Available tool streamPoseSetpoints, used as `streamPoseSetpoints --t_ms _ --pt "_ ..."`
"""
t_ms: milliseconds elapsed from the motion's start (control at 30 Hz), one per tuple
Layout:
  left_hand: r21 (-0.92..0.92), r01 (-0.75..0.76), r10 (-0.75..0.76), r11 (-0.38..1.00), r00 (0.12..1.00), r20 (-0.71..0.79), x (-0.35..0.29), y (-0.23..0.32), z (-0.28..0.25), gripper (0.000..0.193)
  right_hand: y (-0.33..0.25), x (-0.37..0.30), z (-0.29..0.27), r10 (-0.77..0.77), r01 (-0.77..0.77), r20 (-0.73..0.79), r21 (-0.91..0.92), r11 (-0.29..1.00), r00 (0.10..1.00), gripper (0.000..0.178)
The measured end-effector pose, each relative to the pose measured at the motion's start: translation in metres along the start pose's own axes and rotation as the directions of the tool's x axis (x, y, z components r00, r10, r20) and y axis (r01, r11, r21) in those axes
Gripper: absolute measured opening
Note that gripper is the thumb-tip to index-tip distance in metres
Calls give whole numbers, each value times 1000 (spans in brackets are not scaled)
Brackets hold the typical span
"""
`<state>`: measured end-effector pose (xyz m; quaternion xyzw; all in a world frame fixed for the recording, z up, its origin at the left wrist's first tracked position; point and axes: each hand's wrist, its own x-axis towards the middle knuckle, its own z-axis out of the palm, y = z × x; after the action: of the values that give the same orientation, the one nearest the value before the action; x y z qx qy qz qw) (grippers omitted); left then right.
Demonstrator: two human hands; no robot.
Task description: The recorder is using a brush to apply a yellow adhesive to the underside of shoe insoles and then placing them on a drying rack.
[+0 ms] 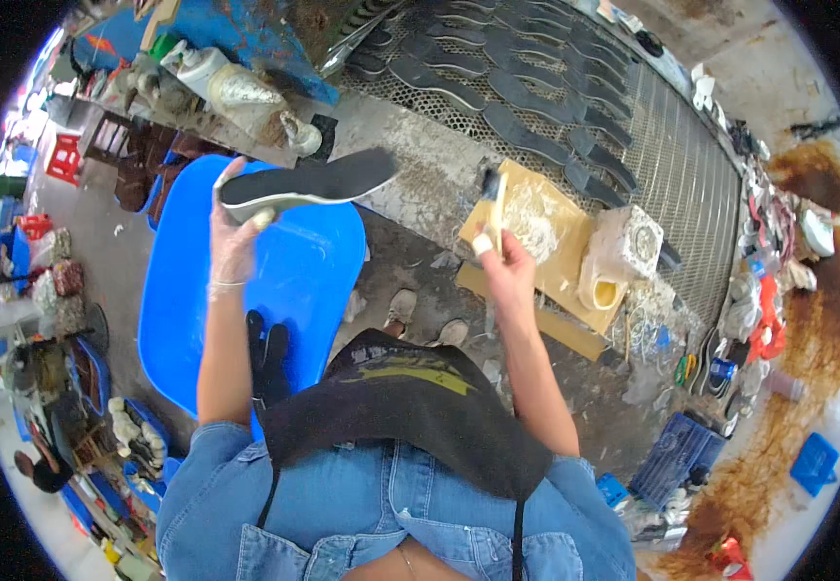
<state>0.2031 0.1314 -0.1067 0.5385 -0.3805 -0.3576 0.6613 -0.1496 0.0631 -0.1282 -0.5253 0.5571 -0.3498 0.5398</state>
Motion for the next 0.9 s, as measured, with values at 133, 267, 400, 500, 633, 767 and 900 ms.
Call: streamPoseSetpoints --t_ms 133,267,400,500,633,767,900 --pt "-454 103 -53 885 991 120 -14 16 99 80 -32 18 -19 157 -125 -15 532 837 987 31" --pt "-381 134 -44 915 970 237 -33 7 153 75 -58 21 -49 119 -10 -86 767 642 989 28" --pt "-48 180 -115 982 790 603 -29 5 155 79 -42 17 -87 142 53 -235 665 745 962 20" --pt "-134 531 -302 837 652 695 4 -10 125 71 -13 11 -106 118 84 -341 524 848 933 25" --pt "303 465 -490 832 360 794 0 -30 197 66 -9 -9 -103 1 79 -222 355 931 975 46" --pt "358 850 -624 386 -45 780 -38 -72 252 69 -11 -19 -113 -33 81 -117 427 901 993 47" --pt "121 934 -19 335 -121 992 -56 -79 272 78 -8 -36 -127 -144 294 -425 311 904 894 43"
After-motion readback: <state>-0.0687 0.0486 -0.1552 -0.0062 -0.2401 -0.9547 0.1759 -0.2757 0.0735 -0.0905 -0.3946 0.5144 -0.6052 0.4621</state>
